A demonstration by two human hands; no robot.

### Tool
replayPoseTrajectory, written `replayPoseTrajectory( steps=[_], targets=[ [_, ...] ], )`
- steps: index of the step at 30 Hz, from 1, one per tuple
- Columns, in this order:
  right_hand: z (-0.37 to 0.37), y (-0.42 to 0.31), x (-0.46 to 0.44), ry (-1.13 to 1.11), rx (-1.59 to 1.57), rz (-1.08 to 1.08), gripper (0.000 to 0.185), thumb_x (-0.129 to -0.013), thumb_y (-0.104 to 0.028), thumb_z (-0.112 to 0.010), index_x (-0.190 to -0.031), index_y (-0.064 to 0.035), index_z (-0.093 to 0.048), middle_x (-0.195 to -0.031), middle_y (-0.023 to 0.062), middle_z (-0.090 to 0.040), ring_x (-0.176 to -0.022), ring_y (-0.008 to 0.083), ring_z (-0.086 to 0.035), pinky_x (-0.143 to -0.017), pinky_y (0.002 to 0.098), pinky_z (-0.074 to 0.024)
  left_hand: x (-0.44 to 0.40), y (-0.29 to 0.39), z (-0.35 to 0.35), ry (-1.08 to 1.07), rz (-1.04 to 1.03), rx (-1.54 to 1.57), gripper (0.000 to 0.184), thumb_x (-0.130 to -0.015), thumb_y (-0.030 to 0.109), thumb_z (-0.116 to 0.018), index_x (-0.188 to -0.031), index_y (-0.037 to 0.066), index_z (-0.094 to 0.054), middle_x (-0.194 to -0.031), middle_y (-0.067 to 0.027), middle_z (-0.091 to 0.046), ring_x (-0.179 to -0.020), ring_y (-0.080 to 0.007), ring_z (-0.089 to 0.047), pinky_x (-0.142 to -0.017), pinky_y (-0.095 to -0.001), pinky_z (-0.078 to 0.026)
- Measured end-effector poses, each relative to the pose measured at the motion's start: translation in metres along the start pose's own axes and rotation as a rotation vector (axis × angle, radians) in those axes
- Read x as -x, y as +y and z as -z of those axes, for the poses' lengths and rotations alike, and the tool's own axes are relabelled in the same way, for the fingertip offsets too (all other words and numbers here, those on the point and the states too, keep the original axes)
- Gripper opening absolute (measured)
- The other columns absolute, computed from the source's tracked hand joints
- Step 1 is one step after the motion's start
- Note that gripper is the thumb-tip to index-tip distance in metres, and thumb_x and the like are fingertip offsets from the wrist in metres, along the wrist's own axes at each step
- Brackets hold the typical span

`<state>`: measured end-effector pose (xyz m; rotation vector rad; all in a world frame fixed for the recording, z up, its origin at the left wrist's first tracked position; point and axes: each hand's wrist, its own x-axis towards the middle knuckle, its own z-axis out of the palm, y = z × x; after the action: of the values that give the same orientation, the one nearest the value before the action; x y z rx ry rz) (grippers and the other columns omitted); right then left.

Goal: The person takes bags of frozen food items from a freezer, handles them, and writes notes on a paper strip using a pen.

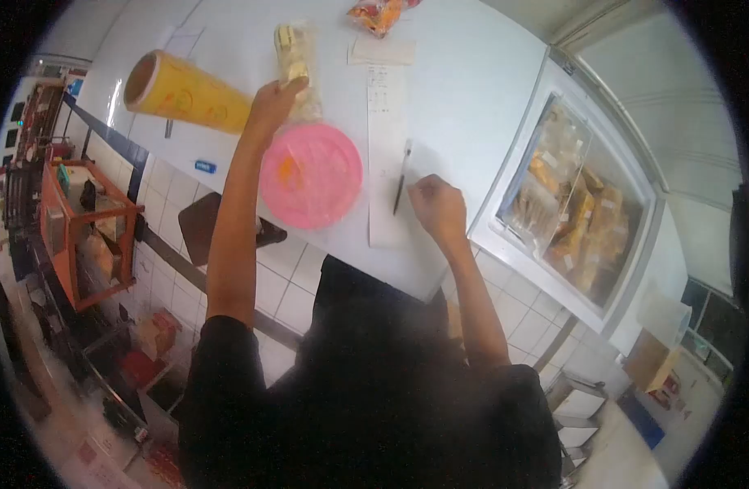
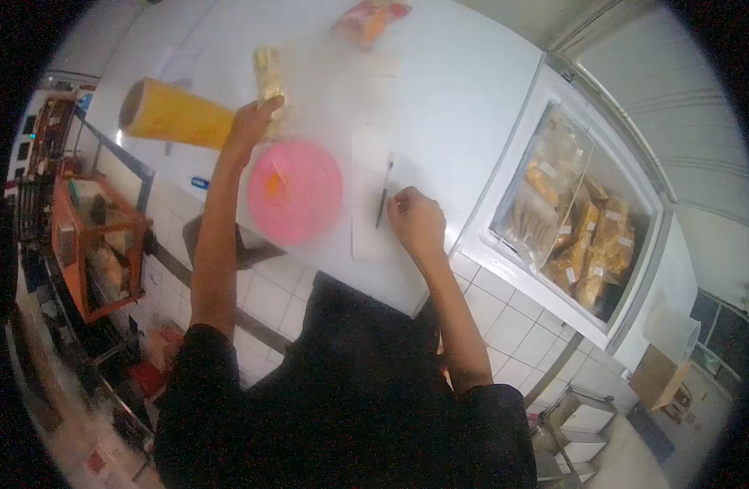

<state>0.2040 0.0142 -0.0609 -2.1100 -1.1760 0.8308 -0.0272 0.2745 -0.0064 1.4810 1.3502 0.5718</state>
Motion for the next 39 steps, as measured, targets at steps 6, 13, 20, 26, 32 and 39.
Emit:
replayPoseTrajectory(
  steps=[6,13,20,26,32,39],
  targets=[
    [-0.048,0.004,-0.033,-0.002,0.339,-0.127,0.023,-0.080,-0.025,-0.074,-0.087,-0.0027,-0.074,-0.087,0.0214,-0.074,-0.081,0.0405,-0.072,-0.074,0.0441,-0.0576,-0.126,-0.067,0.012,0.041,0.059,-0.195,0.061,-0.090,0.049,-0.069,-0.111,-0.009,-0.071,-0.095,-0.0198,-0.074,-0.090,-0.0286,-0.072,-0.081,-0.0392,-0.054],
    [-0.044,-0.058,-0.037,0.254,-0.076,-0.260,0.021,-0.082,-0.019,-0.070,-0.083,0.0010,-0.064,-0.072,0.0180,-0.068,-0.067,0.0246,-0.069,-0.066,0.0363,-0.0570,-0.114,-0.090,0.014,0.390,-0.321,-0.685,0.053,-0.091,0.041,-0.069,-0.111,-0.007,-0.068,-0.106,-0.0240,-0.070,-0.101,-0.0391,-0.067,-0.089,-0.0455,-0.053],
    [-0.075,-0.058,-0.084,0.492,-0.975,-0.115,0.013,-0.108,-0.012,-0.049,-0.101,-0.0012,-0.054,-0.089,0.0088,-0.060,-0.073,0.0207,-0.067,-0.072,0.0355,-0.0580,-0.090,-0.044,-0.044,-0.099,-0.999,-0.383,0.030,-0.090,0.015,-0.073,-0.117,0.005,-0.065,-0.111,-0.0139,-0.064,-0.105,-0.0351,-0.063,-0.088,-0.0451,-0.053],
    [-0.117,-0.037,-0.132,0.432,-0.766,0.155,0.015,-0.083,0.012,-0.061,-0.091,-0.0003,-0.058,-0.095,0.0092,-0.064,-0.079,0.0165,-0.067,-0.078,0.0301,-0.0561,-0.141,-0.064,-0.097,-0.420,-0.833,-0.550,0.030,-0.087,0.018,-0.077,-0.109,0.004,-0.062,-0.107,-0.0134,-0.065,-0.097,-0.0357,-0.065,-0.085,-0.0459,-0.054],
    [-0.139,-0.028,-0.153,0.565,-0.545,0.137,0.017,-0.076,0.006,-0.069,-0.082,-0.0033,-0.056,-0.079,0.0046,-0.062,-0.073,0.0120,-0.062,-0.068,0.0253,-0.0525,-0.154,-0.062,-0.105,-0.498,-0.768,-0.471,0.035,-0.082,0.019,-0.081,-0.104,0.002,-0.059,-0.102,-0.0158,-0.064,-0.095,-0.0385,-0.065,-0.083,-0.0470,-0.053],
    [-0.146,-0.027,-0.154,0.625,-0.436,0.189,0.019,-0.074,0.006,-0.068,-0.075,-0.0036,-0.052,-0.077,0.0063,-0.060,-0.070,0.0112,-0.057,-0.066,0.0241,-0.0474,-0.157,-0.061,-0.106,-0.545,-0.718,-0.475,0.036,-0.079,0.015,-0.082,-0.101,0.001,-0.057,-0.103,-0.0176,-0.063,-0.096,-0.0404,-0.063,-0.084,-0.0478,-0.052]
  ],
)
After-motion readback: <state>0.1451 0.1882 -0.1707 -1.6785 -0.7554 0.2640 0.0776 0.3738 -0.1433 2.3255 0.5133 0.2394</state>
